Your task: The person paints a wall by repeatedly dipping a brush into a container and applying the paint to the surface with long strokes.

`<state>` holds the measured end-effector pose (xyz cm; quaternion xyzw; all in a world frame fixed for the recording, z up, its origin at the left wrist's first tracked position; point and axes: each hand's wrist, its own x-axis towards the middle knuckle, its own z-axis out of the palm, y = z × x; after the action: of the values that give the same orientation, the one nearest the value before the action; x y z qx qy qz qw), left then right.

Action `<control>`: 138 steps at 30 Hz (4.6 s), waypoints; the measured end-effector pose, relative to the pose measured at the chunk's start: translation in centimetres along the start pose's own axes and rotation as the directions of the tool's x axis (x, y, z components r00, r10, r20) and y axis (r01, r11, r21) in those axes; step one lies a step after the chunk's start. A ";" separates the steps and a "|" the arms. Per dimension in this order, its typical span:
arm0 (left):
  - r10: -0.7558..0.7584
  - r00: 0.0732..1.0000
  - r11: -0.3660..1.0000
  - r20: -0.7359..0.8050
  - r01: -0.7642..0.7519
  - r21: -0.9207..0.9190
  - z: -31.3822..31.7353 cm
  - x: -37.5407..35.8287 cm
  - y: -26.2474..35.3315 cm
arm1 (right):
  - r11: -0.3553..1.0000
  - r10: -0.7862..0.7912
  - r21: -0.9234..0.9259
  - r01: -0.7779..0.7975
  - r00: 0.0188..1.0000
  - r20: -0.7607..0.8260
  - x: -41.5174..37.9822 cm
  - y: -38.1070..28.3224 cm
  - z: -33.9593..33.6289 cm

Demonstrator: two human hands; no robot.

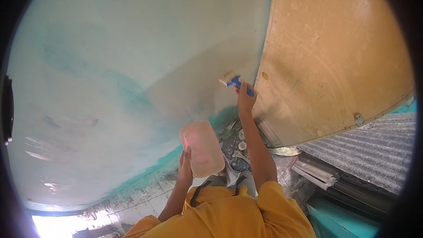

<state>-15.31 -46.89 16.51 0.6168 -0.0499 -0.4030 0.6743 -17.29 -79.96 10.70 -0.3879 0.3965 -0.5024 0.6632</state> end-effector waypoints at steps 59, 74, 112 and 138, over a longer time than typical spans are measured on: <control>0.012 0.994 0.981 0.110 -0.033 0.189 -1.6 2.1 2.9 | 0.527 -0.281 -0.685 0.503 0.864 0.417 -22.8 -11.3 -3.4; 0.040 0.992 0.966 0.120 -0.069 0.248 0.8 1.3 1.5 | 0.545 -0.397 -0.640 0.541 0.839 0.371 -20.3 -13.2 -5.7; -0.083 0.995 0.996 -0.053 0.085 0.036 0.1 -2.5 -7.2 | 0.957 -0.042 0.291 0.020 0.997 0.071 -2.2 -1.0 -1.6; -0.133 0.989 0.989 -0.059 0.137 0.058 -3.8 -1.6 -7.4 | 0.958 -0.145 0.246 0.147 0.989 -0.028 -3.7 0.5 0.9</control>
<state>-17.81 -42.28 9.91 0.6501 -0.0017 -0.4289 0.6272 -16.97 -76.17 11.06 -0.3281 0.3044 -0.5972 0.6656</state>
